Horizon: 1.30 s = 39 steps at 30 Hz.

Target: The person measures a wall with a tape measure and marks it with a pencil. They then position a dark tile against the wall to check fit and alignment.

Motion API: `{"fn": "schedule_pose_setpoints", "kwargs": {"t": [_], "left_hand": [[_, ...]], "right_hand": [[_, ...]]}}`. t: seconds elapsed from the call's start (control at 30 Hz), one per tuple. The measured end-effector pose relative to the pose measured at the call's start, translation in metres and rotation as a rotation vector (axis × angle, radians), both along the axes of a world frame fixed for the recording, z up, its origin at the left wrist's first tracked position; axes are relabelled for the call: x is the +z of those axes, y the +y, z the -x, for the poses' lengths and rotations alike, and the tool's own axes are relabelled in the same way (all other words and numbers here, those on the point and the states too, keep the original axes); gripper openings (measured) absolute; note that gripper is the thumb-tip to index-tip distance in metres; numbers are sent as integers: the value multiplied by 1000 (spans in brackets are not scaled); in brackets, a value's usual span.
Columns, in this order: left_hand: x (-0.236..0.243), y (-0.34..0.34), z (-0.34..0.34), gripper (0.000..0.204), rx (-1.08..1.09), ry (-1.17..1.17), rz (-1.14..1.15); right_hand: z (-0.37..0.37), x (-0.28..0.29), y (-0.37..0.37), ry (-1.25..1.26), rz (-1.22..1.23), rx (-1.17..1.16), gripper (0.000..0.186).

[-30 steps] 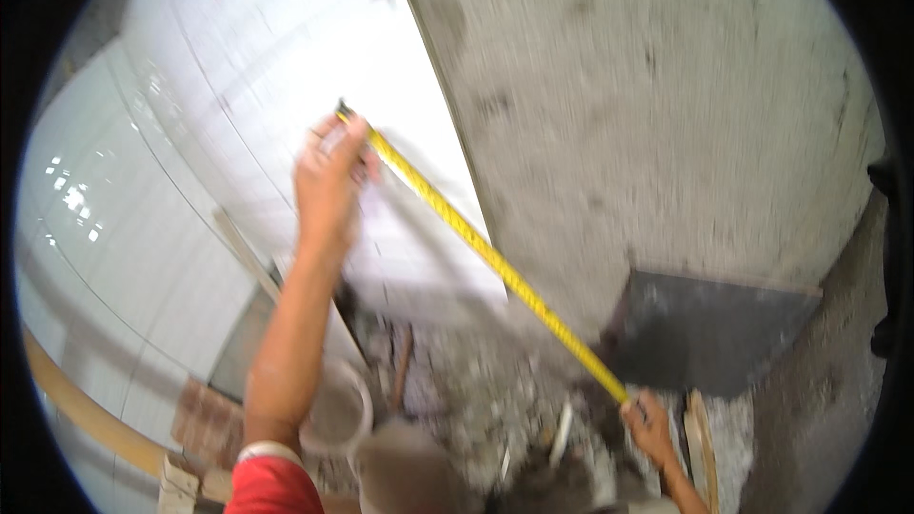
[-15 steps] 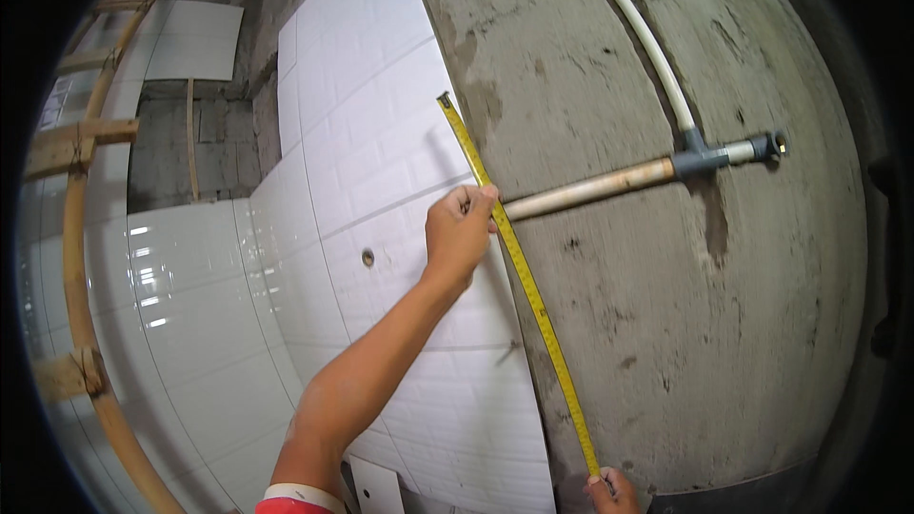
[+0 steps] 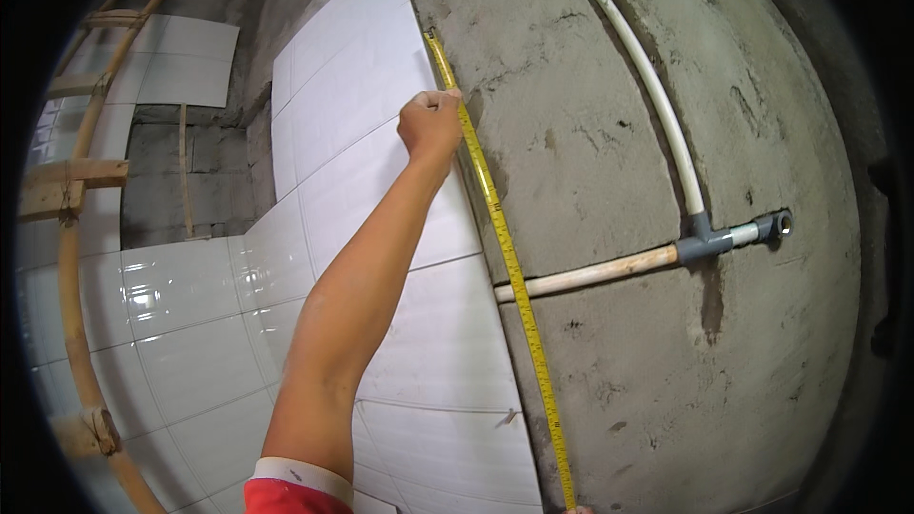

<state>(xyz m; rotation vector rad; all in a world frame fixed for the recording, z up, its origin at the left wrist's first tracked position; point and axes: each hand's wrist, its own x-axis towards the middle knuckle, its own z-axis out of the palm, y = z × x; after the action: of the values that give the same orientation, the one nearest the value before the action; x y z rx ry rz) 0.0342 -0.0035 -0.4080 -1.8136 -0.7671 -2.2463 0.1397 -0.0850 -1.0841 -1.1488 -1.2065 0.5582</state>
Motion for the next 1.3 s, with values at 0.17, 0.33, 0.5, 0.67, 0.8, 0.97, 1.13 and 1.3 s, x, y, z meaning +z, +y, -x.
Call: {"fn": "schedule_pose_setpoints", "kwargs": {"t": [0.17, 0.33, 0.5, 0.67, 0.8, 0.97, 1.13, 1.3], "left_hand": [[64, 2, 1, 45, 143, 130, -127], [154, 0, 10, 54, 242, 253, -154], [220, -2, 17, 47, 91, 315, -72], [249, -3, 24, 49, 67, 382, 44], [258, -2, 25, 58, 32, 468, 107], [271, 5, 22, 62, 67, 520, 136], [280, 8, 25, 63, 51, 555, 175], [281, 10, 26, 62, 57, 554, 123]], "right_hand": [[-4, 62, -11, 31, 51, -58, 36], [8, 121, -25, -21, 32, -92, 32], [20, 181, -57, 2, 76, -72, 31], [28, 228, -86, -38, 282, -40, 35], [32, 238, -103, -128, 429, -83, 39], [41, 241, -120, -99, 602, -149, 43], [47, 254, -130, -101, 658, -193, 41], [49, 268, -133, -104, 573, -193, 41]]}}
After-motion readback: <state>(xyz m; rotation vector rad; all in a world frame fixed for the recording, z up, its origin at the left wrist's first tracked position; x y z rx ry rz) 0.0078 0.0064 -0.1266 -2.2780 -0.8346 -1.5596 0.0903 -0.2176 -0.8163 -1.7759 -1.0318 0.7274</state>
